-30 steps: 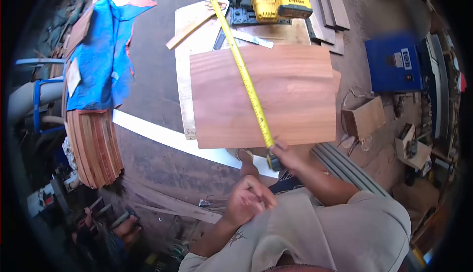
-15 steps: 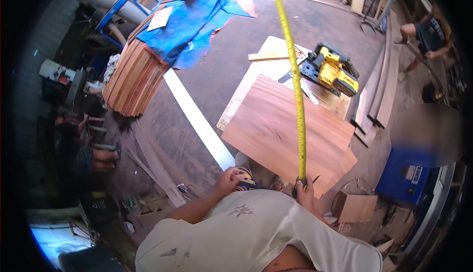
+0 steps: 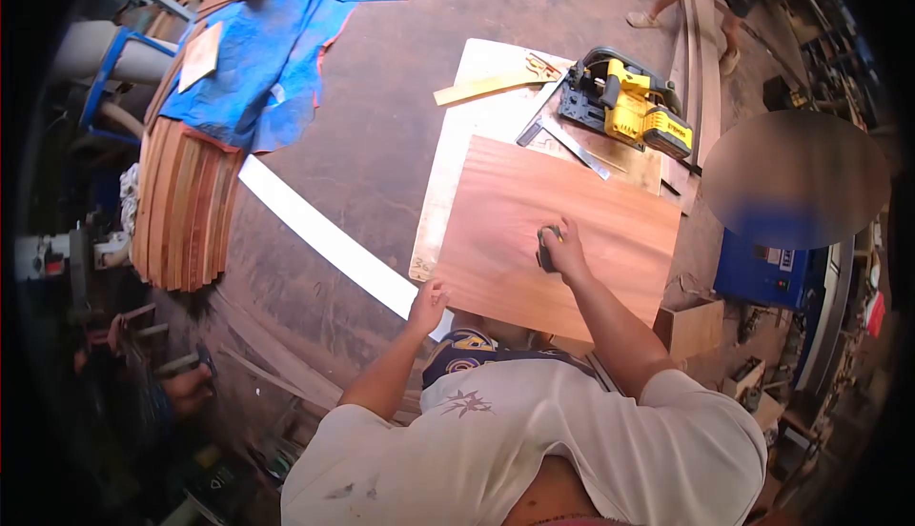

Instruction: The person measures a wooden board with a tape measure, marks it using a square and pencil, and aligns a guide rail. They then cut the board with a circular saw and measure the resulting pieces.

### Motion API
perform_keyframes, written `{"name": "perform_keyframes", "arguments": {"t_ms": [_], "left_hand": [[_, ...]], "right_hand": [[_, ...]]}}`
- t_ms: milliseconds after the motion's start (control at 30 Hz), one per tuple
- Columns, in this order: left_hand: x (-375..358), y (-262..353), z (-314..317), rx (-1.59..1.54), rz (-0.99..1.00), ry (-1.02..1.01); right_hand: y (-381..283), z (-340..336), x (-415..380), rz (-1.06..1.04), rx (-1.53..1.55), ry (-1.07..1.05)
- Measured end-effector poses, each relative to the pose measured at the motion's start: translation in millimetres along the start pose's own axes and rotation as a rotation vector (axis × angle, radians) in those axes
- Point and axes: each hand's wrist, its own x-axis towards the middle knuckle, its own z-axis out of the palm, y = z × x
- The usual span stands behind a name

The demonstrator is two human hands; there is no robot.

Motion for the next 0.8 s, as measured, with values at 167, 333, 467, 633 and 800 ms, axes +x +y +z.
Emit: {"name": "perform_keyframes", "arguments": {"t_ms": [167,333,467,633,800], "left_hand": [[43.3,4.3,-42.7,0.108,0.026,-0.079],[106.0,-11.2,-54.9,0.259,0.296,-0.147],[107.6,-9.8,-26.2,-0.020,0.045,-0.296],[99.1,-20.0,-21.7,-0.036,0.040,-0.304],[67.9,-70.9,-23.1,-0.056,-0.004,-0.365]], "right_hand": [[5.3,77.3,93.4,-0.127,-0.110,0.014],[-75.5,159.1,239.5,-0.245,-0.589,0.282],[-103.8,181.1,290.6,-0.172,-0.696,0.294],[-62.3,173.5,287.3,-0.611,-0.573,0.376],[31.2,107.4,150.9,-0.684,-1.028,0.131]]}}
